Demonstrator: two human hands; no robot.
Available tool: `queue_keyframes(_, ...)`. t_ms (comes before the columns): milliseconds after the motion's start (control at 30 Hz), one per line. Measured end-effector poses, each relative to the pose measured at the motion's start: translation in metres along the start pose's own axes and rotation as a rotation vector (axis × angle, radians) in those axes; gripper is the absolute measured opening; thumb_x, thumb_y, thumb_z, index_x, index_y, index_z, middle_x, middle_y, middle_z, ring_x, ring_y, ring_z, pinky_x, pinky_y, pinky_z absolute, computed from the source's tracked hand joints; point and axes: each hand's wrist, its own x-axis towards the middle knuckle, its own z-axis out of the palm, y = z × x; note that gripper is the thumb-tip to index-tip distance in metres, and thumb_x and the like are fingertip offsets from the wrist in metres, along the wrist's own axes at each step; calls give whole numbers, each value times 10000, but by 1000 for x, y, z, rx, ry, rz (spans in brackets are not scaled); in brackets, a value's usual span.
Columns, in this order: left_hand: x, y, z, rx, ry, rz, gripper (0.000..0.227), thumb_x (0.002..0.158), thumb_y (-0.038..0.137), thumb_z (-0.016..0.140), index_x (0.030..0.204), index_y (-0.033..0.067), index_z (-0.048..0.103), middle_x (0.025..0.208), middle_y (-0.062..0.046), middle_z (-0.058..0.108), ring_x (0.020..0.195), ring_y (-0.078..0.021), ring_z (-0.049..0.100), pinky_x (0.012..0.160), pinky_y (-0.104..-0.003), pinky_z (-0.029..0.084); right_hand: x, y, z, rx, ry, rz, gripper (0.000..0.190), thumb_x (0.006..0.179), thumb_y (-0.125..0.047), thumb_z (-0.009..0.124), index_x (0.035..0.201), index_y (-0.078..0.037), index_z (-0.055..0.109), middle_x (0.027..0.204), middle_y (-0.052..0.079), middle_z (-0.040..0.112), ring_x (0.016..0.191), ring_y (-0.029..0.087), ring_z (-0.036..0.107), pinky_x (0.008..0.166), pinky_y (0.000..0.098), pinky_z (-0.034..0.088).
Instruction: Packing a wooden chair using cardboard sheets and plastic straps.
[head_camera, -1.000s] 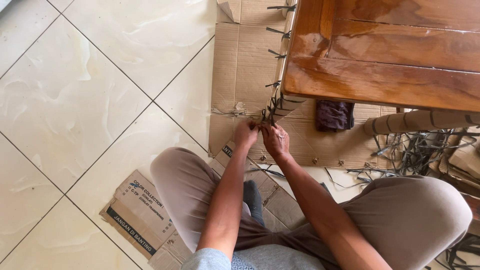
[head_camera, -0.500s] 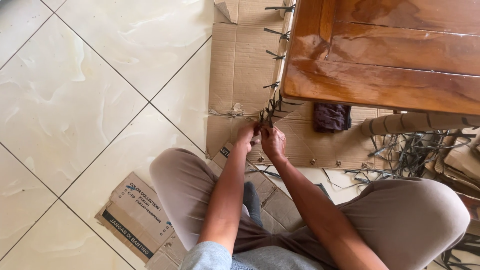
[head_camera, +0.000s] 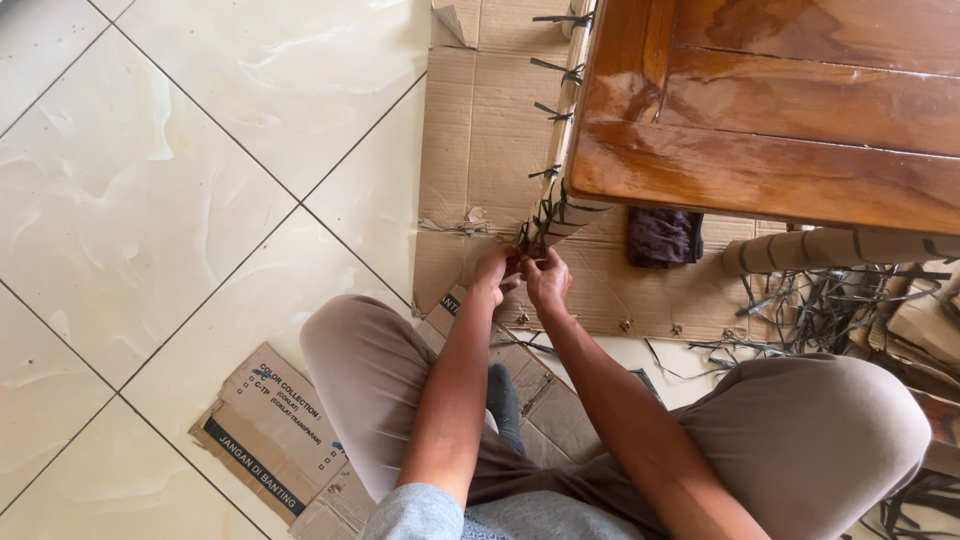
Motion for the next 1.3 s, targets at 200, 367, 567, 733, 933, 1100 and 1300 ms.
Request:
queue_keyframes(200, 5, -14, -5, 106, 19, 169, 224, 828, 164, 626, 999, 133, 767, 849, -18, 721, 772, -132, 705, 645, -346, 587, 1, 13, -3, -382, -14, -316, 180, 944, -331, 671, 1038, -236, 791, 821, 54, 776, 907, 358, 734, 845, 529, 565)
queue_keyframes(367, 18, -29, -7, 25, 53, 222, 349, 849, 136, 639, 1174, 78, 752, 975, -139, 749, 891, -244, 747, 752, -425, 624, 4, 23, -4, -341, -36, -457, 166, 941, -295, 692, 1071, -250, 784, 838, 91, 756, 881, 374, 721, 815, 537, 567)
queue_keyframes(567, 49, -50, -6, -168, 122, 138, 337, 816, 134, 797, 1100, -34, 730, 972, -235, 732, 885, -355, 751, 678, -496, 641, -2, 23, -10, -298, -62, -497, 169, 937, -265, 699, 1087, -256, 777, 818, 98, 745, 879, 380, 715, 803, 549, 557)
queue_keyframes(733, 66, -50, -5, -257, 99, 118, 283, 819, 118, 822, 1024, -59, 739, 918, -281, 730, 824, -383, 755, 652, -531, 643, 4, 20, -10, -293, -69, -469, 151, 917, -311, 715, 1052, -302, 781, 775, 55, 741, 873, 332, 724, 811, 517, 564)
queue_keyframes(933, 55, -48, -4, -185, 137, 178, 191, 886, 167, 759, 952, -12, 752, 884, -199, 743, 824, -312, 765, 694, -508, 649, -15, -1, -17, -287, -76, -454, 131, 934, -332, 710, 1041, -286, 770, 643, -42, 723, 794, 249, 738, 795, 448, 578)
queue_keyframes(1100, 41, -31, 1, -36, 216, 364, 151, 898, 186, 738, 923, 38, 760, 767, -135, 696, 655, -183, 700, 603, -317, 627, -19, -10, -15, -271, 11, -461, 167, 901, -277, 746, 1006, -155, 703, 747, 92, 745, 830, 388, 726, 768, 568, 548)
queue_keyframes(1300, 51, -12, 4, -121, 174, 441, 170, 863, 153, 788, 964, 21, 757, 758, -135, 687, 647, -159, 674, 574, -277, 599, -5, 3, -18, -332, 43, -505, 83, 895, -253, 733, 963, -206, 720, 727, 100, 712, 800, 398, 711, 722, 581, 550)
